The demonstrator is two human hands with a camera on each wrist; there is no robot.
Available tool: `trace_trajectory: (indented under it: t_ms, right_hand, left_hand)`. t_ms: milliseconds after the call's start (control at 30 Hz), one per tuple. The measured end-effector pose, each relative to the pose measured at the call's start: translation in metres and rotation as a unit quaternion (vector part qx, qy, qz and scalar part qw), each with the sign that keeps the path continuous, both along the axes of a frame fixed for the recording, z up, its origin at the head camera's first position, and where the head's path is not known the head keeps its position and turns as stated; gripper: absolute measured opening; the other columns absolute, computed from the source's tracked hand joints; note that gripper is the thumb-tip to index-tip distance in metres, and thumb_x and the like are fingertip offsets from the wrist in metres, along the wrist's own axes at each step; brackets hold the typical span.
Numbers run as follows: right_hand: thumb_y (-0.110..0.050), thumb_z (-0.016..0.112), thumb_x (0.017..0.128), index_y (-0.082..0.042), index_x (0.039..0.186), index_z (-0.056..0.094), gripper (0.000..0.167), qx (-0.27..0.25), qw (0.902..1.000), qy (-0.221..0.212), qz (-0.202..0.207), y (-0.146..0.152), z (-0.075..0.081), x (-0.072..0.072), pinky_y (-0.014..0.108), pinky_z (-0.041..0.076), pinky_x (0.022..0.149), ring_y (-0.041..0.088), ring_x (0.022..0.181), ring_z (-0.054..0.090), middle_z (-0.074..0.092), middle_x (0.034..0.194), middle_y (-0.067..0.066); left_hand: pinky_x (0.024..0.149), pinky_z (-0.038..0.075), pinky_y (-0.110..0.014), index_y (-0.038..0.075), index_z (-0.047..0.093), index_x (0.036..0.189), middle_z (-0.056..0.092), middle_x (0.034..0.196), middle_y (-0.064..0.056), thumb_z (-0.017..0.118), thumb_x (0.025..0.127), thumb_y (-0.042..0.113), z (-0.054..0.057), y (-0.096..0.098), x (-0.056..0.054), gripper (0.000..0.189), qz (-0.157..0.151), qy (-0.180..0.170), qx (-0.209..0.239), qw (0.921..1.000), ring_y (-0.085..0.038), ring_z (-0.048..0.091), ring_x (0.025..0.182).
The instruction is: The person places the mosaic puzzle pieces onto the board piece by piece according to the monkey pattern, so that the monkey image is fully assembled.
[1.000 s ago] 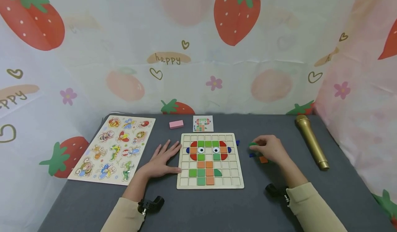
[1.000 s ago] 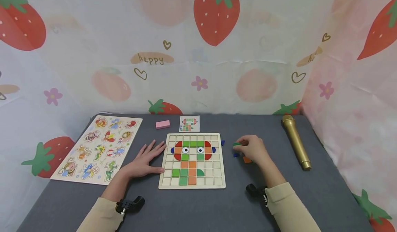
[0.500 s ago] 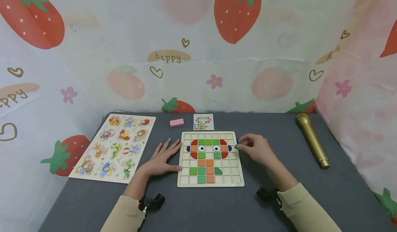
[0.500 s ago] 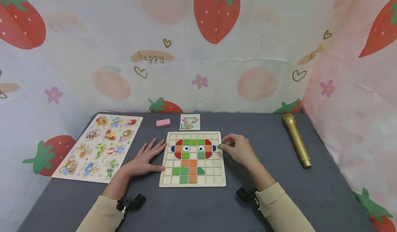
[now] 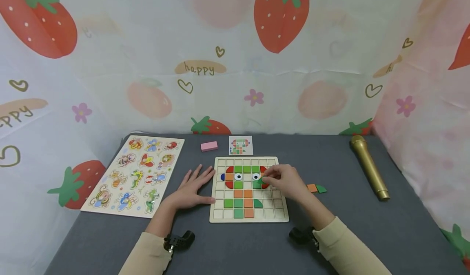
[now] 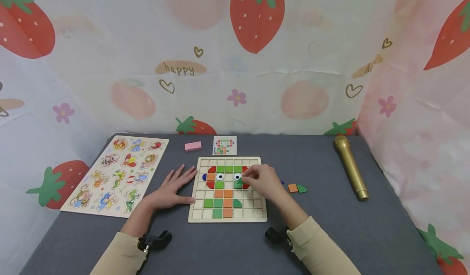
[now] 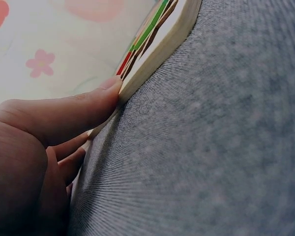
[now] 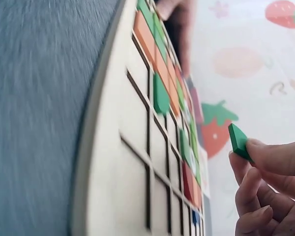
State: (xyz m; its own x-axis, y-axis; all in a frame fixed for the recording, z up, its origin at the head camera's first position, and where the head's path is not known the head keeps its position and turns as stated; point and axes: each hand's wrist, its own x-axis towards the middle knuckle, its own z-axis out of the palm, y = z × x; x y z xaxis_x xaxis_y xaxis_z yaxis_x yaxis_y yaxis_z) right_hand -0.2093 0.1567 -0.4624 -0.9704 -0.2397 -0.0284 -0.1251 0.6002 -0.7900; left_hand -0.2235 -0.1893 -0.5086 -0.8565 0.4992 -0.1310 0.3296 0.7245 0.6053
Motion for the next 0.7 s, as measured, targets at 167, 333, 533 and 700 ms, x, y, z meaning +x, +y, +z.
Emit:
trace_trajectory:
  t_ms: [167, 333, 533, 700]
  right_hand:
    - [-0.021, 0.076, 0.091, -0.015, 0.095, 0.078, 0.007, 0.002, 0.9998, -0.004, 0.02, -0.022, -0.004, 0.003, 0.029, 0.053, 0.069, 0.016, 0.077, 0.065, 0.073, 0.087, -0.003]
    - [-0.022, 0.079, 0.089, -0.017, 0.091, 0.078, 0.005, 0.005, 0.9994, -0.004, 0.035, -0.042, -0.006, 0.005, 0.029, 0.052, 0.068, 0.013, 0.076, 0.06, 0.07, 0.085, -0.006]
    - [-0.019, 0.079, 0.089, -0.016, 0.087, 0.074, 0.006, -0.005, 0.9988, -0.01, 0.048, -0.063, -0.011, 0.003, 0.029, 0.051, 0.063, 0.013, 0.07, 0.06, 0.067, 0.079, -0.004]
    - [-0.024, 0.078, 0.09, -0.02, 0.082, 0.073, 0.011, 0.021, 0.9976, 0.0, 0.067, -0.077, -0.015, 0.0, 0.028, 0.05, 0.061, 0.012, 0.069, 0.058, 0.066, 0.077, -0.007]
  left_hand:
    - [0.124, -0.008, -0.057, 0.021, 0.024, 0.163, 0.013, 0.171, -0.001, 0.073, 0.085, 0.058, 0.0, 0.0, 0.001, 0.1, -0.002, 0.0, 0.001, 1.0, -0.033, -0.006, 0.158]
    - [0.124, -0.008, -0.057, 0.021, 0.023, 0.163, 0.013, 0.171, 0.0, 0.073, 0.085, 0.057, -0.002, -0.001, 0.001, 0.099, -0.004, 0.002, 0.001, 1.0, -0.033, -0.006, 0.158]
    - [0.124, -0.008, -0.057, 0.021, 0.023, 0.163, 0.013, 0.171, 0.0, 0.073, 0.086, 0.057, -0.003, -0.002, 0.0, 0.099, -0.001, 0.001, 0.001, 1.0, -0.032, -0.007, 0.158]
    - [0.124, -0.009, -0.056, 0.022, 0.023, 0.163, 0.012, 0.171, 0.001, 0.073, 0.086, 0.058, -0.002, 0.0, 0.0, 0.099, -0.001, 0.0, 0.0, 1.0, -0.031, -0.007, 0.158]
